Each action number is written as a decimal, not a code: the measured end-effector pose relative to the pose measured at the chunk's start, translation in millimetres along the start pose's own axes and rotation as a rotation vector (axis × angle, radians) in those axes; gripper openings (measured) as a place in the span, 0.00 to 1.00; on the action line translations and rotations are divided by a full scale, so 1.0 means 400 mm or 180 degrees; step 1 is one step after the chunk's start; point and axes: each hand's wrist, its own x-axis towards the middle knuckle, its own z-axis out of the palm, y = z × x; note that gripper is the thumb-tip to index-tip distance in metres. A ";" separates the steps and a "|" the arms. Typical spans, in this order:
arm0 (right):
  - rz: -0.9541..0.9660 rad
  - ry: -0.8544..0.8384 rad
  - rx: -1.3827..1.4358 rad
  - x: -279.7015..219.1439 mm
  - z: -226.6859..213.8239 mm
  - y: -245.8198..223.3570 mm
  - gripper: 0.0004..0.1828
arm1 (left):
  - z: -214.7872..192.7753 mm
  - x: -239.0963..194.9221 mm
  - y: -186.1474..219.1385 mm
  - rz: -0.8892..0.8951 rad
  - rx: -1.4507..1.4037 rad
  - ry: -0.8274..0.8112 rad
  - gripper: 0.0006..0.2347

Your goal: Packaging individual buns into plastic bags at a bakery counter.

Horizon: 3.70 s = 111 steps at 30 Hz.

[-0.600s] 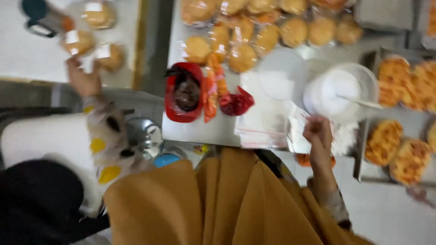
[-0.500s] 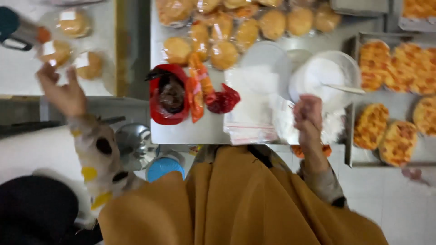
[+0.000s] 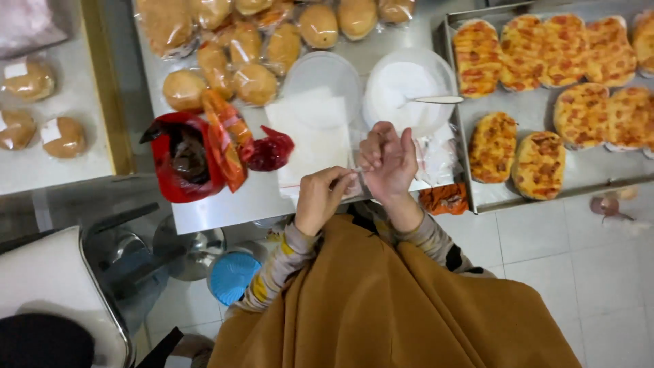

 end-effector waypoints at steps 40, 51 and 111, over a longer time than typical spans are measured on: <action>-0.2526 -0.1516 -0.6047 -0.084 -0.143 -0.041 0.30 | -0.038 -0.091 0.141 -0.0986 -0.4531 -0.0796 0.45; -0.2159 -0.0981 -0.5262 -0.131 -0.235 -0.093 0.10 | -0.140 0.061 0.053 -0.0320 -0.0694 0.1628 0.16; -0.1398 -0.0186 -0.8129 -0.090 -0.365 -0.337 0.22 | 0.017 0.084 -0.101 -0.0892 -0.1755 -0.0318 0.43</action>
